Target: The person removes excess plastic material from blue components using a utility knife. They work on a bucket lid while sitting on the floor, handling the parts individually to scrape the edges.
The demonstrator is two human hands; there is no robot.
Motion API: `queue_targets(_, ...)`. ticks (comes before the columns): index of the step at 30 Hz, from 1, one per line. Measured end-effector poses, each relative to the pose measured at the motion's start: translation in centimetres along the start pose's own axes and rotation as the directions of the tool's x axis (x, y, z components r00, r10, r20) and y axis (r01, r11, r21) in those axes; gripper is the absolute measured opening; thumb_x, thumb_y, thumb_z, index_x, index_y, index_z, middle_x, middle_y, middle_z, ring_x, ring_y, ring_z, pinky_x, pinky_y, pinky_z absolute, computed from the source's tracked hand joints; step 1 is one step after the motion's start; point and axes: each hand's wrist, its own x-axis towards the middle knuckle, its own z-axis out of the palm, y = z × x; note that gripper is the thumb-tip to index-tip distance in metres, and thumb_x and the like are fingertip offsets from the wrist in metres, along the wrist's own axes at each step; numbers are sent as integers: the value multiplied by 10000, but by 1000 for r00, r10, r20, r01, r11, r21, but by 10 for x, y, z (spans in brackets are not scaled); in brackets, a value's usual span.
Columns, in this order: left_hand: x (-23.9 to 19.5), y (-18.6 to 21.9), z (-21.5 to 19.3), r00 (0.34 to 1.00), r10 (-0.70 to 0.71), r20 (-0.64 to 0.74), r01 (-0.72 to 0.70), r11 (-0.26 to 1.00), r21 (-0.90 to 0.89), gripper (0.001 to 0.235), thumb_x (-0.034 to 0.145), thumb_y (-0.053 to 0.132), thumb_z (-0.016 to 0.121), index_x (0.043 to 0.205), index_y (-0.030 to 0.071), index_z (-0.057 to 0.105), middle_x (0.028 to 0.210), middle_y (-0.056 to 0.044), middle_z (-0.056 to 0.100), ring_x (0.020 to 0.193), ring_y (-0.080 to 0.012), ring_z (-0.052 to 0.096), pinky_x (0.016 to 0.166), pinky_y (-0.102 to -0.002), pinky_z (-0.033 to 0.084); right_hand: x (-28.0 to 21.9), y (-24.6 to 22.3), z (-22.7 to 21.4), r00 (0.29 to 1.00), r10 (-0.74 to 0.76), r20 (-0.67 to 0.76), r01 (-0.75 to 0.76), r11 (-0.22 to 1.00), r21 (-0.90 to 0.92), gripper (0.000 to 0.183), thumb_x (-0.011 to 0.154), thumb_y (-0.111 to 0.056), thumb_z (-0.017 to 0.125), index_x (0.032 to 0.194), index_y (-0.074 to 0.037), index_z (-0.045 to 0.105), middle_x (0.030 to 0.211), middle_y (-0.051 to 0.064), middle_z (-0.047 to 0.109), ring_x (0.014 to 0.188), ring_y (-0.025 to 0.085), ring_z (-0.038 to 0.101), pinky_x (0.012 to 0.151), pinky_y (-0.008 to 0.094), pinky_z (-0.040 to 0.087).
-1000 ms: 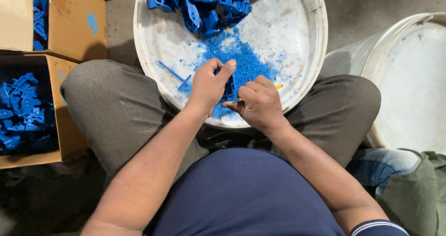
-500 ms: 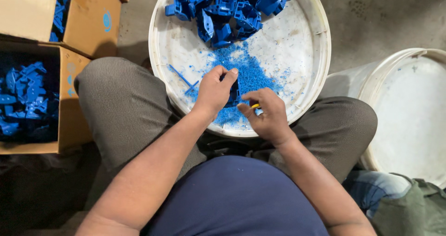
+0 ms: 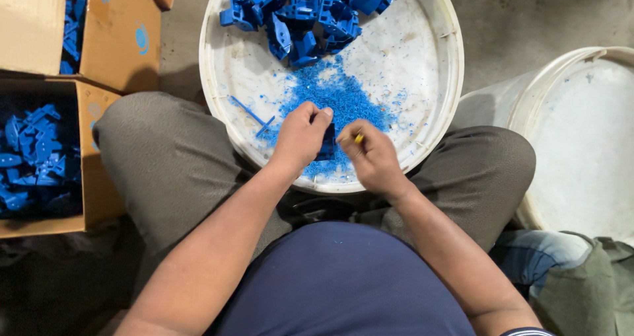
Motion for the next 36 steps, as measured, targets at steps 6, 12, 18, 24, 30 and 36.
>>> queue_targets(6,1,6,-5,980,152,-127,-167,979,-116,314,1018,290,645,850,29,601,721,-30,542,678,-105,446,594,-332,426,14,13,-4,972,203,-114,-186,972,143,187,1049,-228,650,984,-62,592,830,-31,591,726,43,501,641,226,461)
queue_targets(12,-21,14,-1,878,477,-49,-451,857,248,293,962,366,677,997,76,648,748,-11,674,664,-109,644,608,-279,508,15,8,6,979,167,-117,-181,976,-120,206,981,-237,705,983,-74,579,712,-13,550,626,57,480,556,245,439)
queue_targets(18,-16,9,5,989,122,81,-96,958,-269,322,1014,437,594,1063,118,602,839,0,625,704,-67,595,467,-265,489,22,5,7,897,441,40,-377,714,590,192,1015,-212,673,1020,-47,574,696,-18,544,521,83,456,470,259,387)
queue_targets(24,-7,1,-3,989,148,1,-125,840,-529,337,1069,406,542,989,79,564,762,-70,607,593,-152,607,477,-302,480,16,-3,4,864,457,212,-478,611,631,262,982,-167,595,1232,-135,527,905,5,647,612,64,468,514,254,416)
queue_targets(30,-8,16,-26,979,150,-140,-205,744,-636,226,1057,263,489,932,77,511,731,-72,597,531,-164,595,422,-319,467,5,-15,0,822,414,392,-556,429,712,376,990,-70,519,1356,18,511,1020,97,685,739,153,618,650,311,547)
queue_targets(36,0,13,-31,913,277,-301,-408,669,-622,163,1013,35,610,878,51,519,842,-44,586,704,-84,514,619,-255,438,-8,-16,27,665,483,570,-747,446,493,386,1021,-229,504,1366,-56,498,833,89,668,582,129,597,517,314,532)
